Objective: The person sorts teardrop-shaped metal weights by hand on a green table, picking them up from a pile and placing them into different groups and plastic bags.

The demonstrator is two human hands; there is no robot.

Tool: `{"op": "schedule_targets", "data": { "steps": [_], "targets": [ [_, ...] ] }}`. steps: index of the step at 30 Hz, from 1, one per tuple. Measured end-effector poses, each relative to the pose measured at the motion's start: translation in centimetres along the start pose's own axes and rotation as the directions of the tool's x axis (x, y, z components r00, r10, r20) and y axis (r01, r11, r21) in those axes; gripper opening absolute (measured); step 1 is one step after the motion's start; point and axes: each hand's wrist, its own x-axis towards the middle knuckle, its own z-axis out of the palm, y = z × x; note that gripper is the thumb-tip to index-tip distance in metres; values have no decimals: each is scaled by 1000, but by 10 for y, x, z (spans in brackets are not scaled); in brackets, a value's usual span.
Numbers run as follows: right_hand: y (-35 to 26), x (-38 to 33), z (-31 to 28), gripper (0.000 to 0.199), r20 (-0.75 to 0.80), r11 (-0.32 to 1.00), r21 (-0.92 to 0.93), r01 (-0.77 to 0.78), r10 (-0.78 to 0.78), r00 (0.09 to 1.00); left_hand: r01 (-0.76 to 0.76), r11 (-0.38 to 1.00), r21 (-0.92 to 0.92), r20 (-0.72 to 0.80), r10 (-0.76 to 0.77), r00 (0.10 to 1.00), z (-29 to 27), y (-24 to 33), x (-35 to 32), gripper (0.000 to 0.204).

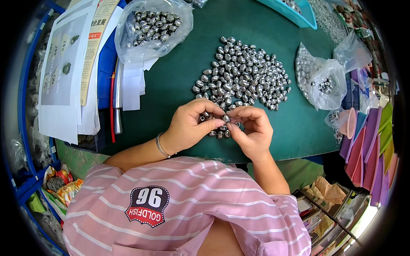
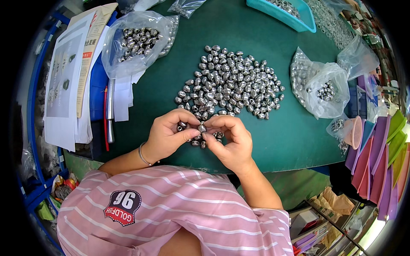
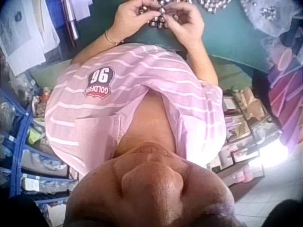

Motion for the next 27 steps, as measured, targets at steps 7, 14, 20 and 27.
{"op": "schedule_targets", "data": {
  "steps": [7,14,20,27],
  "targets": [
    [1,-2,-3,35,15,993,112,-33,31,999,-60,998,-7,-44,60,997,3,-3,0,17],
    [-3,-2,-2,26,8,970,-209,121,-122,992,-37,999,0,52,37,998,0,-4,-1,20],
    [-11,15,-4,16,12,869,-476,138,-150,989,391,729,-562,256,-296,920,-10,3,3,19],
    [11,38,1,17,64,566,-813,134,-142,988,316,597,-737,169,-290,942,-10,5,8,14]
  ]
}}
